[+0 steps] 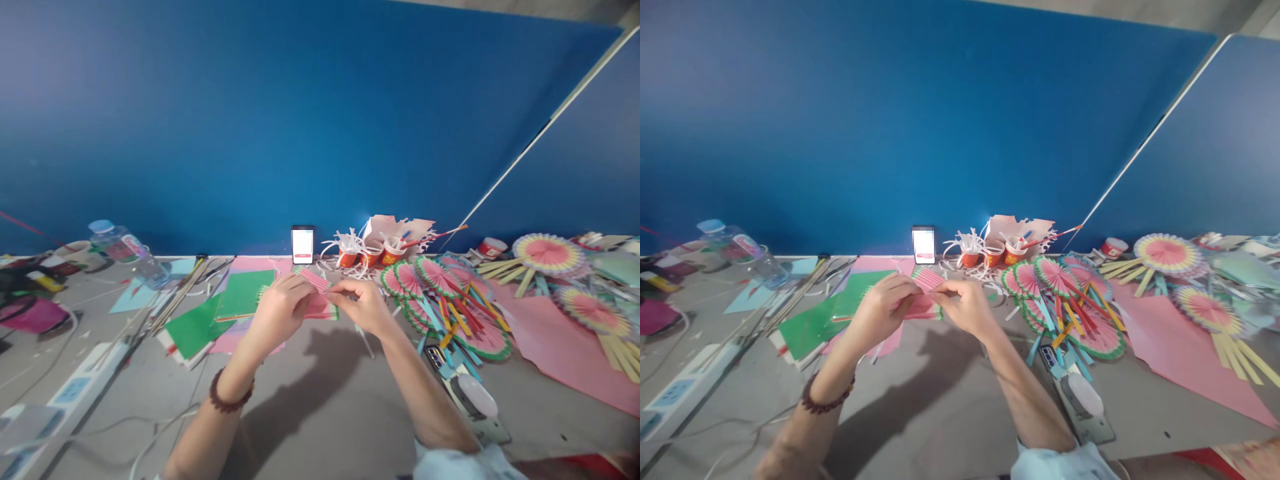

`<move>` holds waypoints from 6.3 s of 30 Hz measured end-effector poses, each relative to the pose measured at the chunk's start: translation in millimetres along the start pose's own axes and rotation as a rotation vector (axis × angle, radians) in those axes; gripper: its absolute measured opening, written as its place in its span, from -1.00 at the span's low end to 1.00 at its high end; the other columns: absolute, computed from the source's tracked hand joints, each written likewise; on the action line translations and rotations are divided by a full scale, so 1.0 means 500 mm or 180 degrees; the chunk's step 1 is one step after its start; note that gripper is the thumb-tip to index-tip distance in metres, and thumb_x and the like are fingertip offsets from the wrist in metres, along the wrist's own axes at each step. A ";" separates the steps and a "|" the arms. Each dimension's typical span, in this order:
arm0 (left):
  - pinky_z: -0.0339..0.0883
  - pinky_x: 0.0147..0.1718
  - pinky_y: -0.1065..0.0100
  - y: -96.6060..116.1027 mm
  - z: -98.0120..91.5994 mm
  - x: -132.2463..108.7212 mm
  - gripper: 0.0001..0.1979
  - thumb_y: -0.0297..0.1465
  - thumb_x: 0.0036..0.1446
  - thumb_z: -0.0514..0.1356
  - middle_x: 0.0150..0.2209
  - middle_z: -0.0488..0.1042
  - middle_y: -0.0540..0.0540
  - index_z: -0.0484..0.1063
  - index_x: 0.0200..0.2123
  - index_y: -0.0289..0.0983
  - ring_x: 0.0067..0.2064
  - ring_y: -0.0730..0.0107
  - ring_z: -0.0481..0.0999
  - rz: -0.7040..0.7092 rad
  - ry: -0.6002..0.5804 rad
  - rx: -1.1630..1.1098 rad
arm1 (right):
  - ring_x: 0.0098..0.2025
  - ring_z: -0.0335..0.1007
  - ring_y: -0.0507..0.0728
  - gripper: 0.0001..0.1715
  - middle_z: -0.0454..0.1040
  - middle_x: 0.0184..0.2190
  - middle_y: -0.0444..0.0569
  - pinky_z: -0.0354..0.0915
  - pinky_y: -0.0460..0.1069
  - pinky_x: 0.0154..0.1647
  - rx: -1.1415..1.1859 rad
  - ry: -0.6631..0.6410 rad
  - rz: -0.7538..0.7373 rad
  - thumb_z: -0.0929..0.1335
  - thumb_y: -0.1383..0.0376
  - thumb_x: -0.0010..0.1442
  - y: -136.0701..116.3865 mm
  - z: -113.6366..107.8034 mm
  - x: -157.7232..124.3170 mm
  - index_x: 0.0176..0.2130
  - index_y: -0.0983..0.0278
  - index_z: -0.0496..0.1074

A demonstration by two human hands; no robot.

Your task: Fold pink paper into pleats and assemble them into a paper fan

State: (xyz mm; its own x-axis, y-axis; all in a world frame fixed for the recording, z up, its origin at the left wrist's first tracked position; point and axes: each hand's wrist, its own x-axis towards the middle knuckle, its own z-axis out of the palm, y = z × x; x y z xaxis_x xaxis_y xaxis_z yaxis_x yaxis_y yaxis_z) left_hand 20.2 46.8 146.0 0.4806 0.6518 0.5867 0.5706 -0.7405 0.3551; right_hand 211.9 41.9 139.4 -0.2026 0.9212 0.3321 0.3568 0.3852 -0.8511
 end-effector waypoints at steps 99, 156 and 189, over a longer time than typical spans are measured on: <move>0.49 -0.31 0.44 0.054 -0.010 -0.005 -0.84 -0.41 0.06 0.25 -0.29 0.60 -0.11 0.53 -0.25 -0.29 -0.32 0.39 0.58 -0.1089 0.0269 -0.1700 | -0.44 0.38 0.07 -0.85 0.52 -0.55 -0.11 0.27 -0.04 -0.37 0.1196 0.0381 -0.0142 0.52 0.21 -0.07 -0.016 0.004 -0.004 -0.54 0.21 0.54; 0.39 -0.29 0.41 0.030 -0.018 0.008 -0.84 -0.45 0.06 0.25 -0.26 0.55 -0.13 0.51 -0.24 -0.26 -0.25 0.38 0.50 -0.0877 0.0366 -0.2052 | -0.42 0.43 0.10 -0.89 0.54 -0.49 -0.04 0.31 -0.03 -0.37 -0.0119 0.0691 -0.0682 0.41 0.35 0.08 -0.022 0.016 -0.014 -0.48 0.23 0.51; 0.40 -0.44 0.40 -0.003 -0.002 0.003 -0.83 -0.30 -0.10 0.35 -0.47 0.57 -0.09 0.54 -0.47 -0.29 -0.42 0.36 0.51 -0.1616 0.1048 -0.2298 | -0.25 0.47 0.14 -0.87 0.57 -0.32 -0.04 0.35 0.02 -0.21 -0.0161 0.0367 -0.0593 0.42 0.23 0.09 -0.036 0.013 -0.019 -0.29 0.20 0.51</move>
State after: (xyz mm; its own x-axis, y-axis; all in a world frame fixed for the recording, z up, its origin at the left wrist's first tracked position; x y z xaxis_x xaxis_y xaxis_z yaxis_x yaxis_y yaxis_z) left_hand 19.6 48.7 147.2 0.0124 0.9269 0.3750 0.0564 -0.3751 0.9253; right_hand 201.4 25.9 149.2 -0.1646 0.8329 0.5283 0.3687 0.5488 -0.7502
